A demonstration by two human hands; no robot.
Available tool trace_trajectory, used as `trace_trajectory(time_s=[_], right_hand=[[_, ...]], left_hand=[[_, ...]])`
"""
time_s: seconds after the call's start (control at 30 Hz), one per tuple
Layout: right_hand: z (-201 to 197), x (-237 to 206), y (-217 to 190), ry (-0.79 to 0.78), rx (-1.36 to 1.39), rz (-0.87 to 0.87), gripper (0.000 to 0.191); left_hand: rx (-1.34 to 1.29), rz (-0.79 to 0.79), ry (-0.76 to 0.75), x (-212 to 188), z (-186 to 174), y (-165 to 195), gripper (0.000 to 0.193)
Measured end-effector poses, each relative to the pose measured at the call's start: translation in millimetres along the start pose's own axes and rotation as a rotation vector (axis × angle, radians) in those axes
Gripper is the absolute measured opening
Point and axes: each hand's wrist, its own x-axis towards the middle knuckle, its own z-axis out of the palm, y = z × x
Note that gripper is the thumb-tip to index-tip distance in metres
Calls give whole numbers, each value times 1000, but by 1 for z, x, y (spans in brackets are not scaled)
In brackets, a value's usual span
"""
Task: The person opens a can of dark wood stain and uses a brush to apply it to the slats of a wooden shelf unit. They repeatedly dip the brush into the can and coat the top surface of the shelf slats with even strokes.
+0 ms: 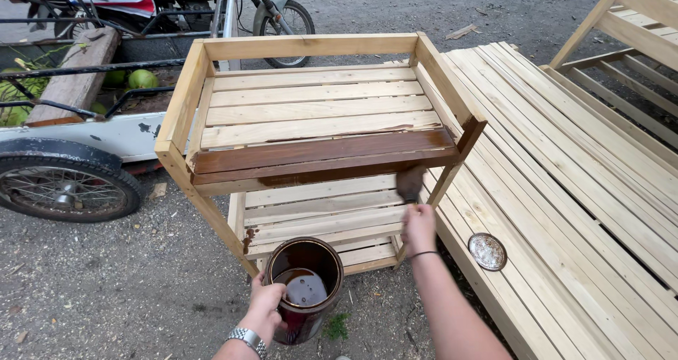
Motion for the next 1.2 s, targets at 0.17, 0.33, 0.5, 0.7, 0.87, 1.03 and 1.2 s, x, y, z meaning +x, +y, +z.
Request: trace_trajectory(time_s=[0.17, 0.33, 0.5, 0.7, 0.87, 1.03, 1.2], right_hand=[[60, -54, 29, -278, -518, -120, 16], [45, -41, 25, -352, -557, -178, 19], [-21, 25, -12, -102, -330, -96, 16], [-85, 52, -22, 103, 106, -69, 14], [-37, 35, -13, 203, -391, -334, 16], [53, -40, 16, -114, -626, -219, 20], [74, -69, 26, -347, -831, -520, 27]], left_hand=[[5, -43, -13, -1, 3, -4, 94], [4, -55, -8, 0, 11, -4, 95], [-25, -41, -21, 2, 18, -3, 99], [-27, -3, -19, 6, 20, -8, 97], [-17, -42, -19, 4, 18, -12, 96], [-20, -66, -23, 0, 13, -15, 94], [-49, -48, -21, 0, 8, -15, 97]])
